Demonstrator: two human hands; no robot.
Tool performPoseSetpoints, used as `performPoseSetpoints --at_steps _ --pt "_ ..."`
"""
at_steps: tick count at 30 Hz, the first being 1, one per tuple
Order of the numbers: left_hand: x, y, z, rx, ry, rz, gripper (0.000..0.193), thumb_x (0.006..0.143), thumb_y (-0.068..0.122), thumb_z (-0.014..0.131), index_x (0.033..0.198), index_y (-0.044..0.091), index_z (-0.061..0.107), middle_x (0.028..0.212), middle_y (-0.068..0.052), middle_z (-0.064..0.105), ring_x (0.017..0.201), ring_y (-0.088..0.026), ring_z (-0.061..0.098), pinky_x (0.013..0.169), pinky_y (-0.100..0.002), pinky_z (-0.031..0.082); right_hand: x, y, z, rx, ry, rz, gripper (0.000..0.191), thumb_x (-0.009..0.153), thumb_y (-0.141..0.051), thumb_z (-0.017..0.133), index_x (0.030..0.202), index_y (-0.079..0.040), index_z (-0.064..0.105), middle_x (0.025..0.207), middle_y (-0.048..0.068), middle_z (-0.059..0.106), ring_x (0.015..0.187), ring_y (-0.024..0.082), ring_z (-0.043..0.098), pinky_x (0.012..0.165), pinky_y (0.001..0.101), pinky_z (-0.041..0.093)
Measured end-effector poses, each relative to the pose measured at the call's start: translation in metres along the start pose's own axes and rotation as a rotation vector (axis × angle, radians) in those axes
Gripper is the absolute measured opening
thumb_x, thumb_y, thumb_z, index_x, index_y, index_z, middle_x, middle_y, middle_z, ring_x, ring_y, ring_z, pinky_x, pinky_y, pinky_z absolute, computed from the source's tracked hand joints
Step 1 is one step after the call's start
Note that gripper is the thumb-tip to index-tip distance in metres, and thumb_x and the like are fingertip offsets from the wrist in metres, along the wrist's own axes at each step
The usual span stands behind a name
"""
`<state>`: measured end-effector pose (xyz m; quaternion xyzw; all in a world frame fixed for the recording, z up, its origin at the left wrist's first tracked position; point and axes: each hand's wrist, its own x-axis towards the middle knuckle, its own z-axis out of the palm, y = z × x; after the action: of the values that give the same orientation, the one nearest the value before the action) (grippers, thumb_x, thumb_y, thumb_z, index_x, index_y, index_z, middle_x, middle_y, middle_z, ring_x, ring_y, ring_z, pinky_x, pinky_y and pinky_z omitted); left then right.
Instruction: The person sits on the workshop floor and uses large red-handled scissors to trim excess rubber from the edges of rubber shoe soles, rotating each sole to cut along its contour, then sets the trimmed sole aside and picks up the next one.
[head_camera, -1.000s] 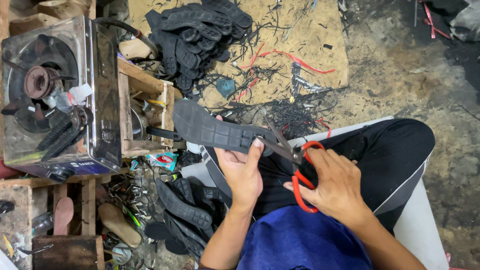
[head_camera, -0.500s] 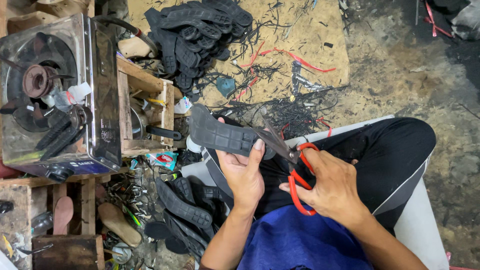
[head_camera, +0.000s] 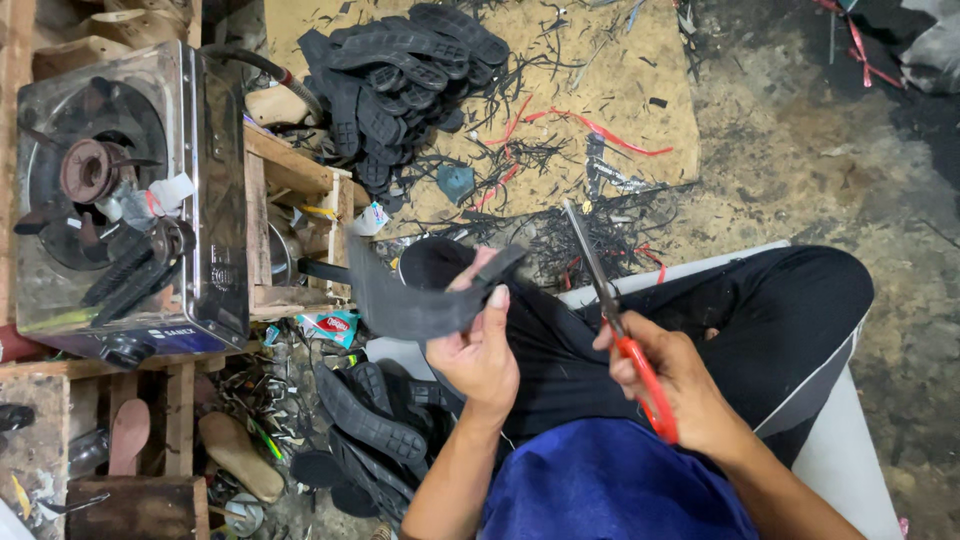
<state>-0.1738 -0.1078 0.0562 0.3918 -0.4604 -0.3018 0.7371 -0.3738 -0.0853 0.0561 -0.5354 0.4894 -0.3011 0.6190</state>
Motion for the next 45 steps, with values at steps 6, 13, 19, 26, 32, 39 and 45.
performPoseSetpoints --at_steps 6,13,19,26,32,39,45 --pt "0.006 0.006 0.006 0.428 -0.324 0.471 0.025 0.089 0.009 0.075 0.114 0.014 0.070 0.136 -0.012 0.059 0.134 -0.031 0.054 0.117 -0.048 0.044 -0.002 -0.001 0.014 0.521 -0.050 -0.140 0.033 0.091 -0.028 0.071 0.111 -0.003 0.066 0.084 0.005 0.071 0.068 0.010 0.062 0.058 0.0232 0.044" --pt "0.011 0.009 0.011 -0.210 0.037 -0.364 0.034 0.101 0.006 0.059 0.135 0.003 0.060 0.139 -0.020 0.057 0.117 -0.029 0.059 0.093 -0.038 0.052 0.002 -0.022 0.019 0.172 0.105 -0.074 0.028 0.078 -0.010 0.083 0.092 -0.005 0.059 0.068 -0.008 0.046 0.060 0.003 0.040 0.053 0.0226 0.033" --pt "0.001 0.004 -0.015 -0.366 -0.199 -0.678 0.046 0.094 -0.003 0.069 0.138 -0.009 0.056 0.126 -0.015 0.069 0.115 -0.018 0.068 0.100 -0.029 0.055 0.005 -0.014 0.016 -0.045 0.148 -0.146 0.028 0.079 -0.016 0.085 0.092 -0.006 0.063 0.071 -0.006 0.057 0.064 0.001 0.050 0.055 0.0228 0.043" --pt "0.003 -0.007 -0.029 -0.388 -0.108 -0.584 0.040 0.094 -0.002 0.074 0.131 -0.005 0.059 0.117 -0.010 0.071 0.101 -0.013 0.067 0.083 -0.024 0.052 0.002 -0.037 -0.011 -0.874 0.225 -0.181 0.075 0.055 -0.059 0.093 0.101 -0.008 0.062 0.064 0.009 0.061 0.061 0.029 0.064 0.057 0.0408 0.047" --pt "-0.006 -0.010 -0.021 -0.476 -0.116 -0.583 0.041 0.095 0.002 0.076 0.132 -0.004 0.058 0.114 -0.008 0.072 0.094 -0.009 0.064 0.079 -0.022 0.049 0.002 -0.057 0.004 -1.002 0.392 -0.442 0.083 0.047 -0.067 0.085 0.100 -0.006 0.063 0.086 0.010 0.063 0.076 0.030 0.065 0.065 0.0405 0.050" --pt "-0.013 -0.005 -0.020 -0.469 -0.145 -0.612 0.039 0.096 0.003 0.076 0.130 -0.004 0.057 0.116 -0.008 0.072 0.099 -0.010 0.065 0.083 -0.022 0.050 0.002 -0.064 0.009 -0.954 0.407 -0.443 0.081 0.047 -0.065 0.087 0.097 -0.006 0.063 0.082 0.009 0.064 0.072 0.030 0.066 0.062 0.0412 0.049" --pt "-0.005 -0.008 -0.023 -0.372 -0.167 -0.561 0.040 0.095 0.001 0.074 0.131 -0.005 0.059 0.116 -0.008 0.072 0.100 -0.010 0.066 0.083 -0.022 0.051 0.000 -0.065 0.004 -0.957 0.398 -0.491 0.073 0.047 -0.063 0.089 0.087 -0.007 0.064 0.072 0.010 0.063 0.060 0.030 0.064 0.056 0.0408 0.049"
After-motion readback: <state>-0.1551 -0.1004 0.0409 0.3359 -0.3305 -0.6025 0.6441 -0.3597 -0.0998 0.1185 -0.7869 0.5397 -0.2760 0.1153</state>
